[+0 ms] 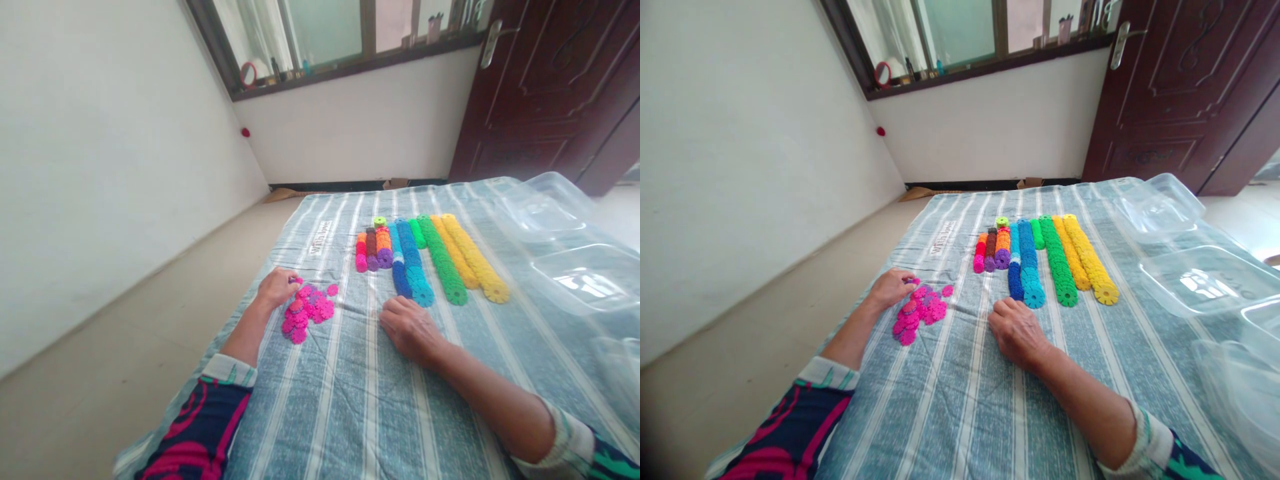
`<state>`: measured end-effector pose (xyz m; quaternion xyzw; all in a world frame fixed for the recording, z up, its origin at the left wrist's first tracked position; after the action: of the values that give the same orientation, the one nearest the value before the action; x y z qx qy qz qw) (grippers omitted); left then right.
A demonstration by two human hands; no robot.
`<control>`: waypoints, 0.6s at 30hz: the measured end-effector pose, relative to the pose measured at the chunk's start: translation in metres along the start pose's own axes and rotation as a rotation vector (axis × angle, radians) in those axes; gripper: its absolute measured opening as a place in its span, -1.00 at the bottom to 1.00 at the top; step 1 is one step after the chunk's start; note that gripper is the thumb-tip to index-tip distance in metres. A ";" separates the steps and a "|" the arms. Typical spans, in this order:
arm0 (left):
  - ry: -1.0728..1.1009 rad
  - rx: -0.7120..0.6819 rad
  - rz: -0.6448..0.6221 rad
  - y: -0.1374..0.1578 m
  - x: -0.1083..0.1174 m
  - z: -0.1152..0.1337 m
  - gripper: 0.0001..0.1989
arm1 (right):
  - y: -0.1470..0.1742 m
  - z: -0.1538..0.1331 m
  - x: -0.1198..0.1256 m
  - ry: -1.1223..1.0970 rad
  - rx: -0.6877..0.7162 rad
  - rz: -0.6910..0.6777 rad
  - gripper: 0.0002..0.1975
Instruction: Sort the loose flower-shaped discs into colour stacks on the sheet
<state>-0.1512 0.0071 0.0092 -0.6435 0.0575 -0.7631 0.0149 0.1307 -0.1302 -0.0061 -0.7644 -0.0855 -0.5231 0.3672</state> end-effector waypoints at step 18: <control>0.106 0.046 0.061 0.001 0.020 0.009 -0.88 | -0.001 0.003 -0.007 0.005 -0.020 -0.052 -0.76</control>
<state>-0.1457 0.0033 0.0297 -0.5997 0.0601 -0.7964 0.0499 0.1290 -0.1258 -0.0126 -0.7643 -0.0990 -0.5351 0.3460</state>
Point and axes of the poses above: each hand's wrist, its own y-axis away from the middle knuckle, its own x-axis out of the back of the hand, z = x × y, the point moved 9 cm from there along -y, towards the middle knuckle, and after that the axes turned 1 degree about -x, right-handed, at the moved point
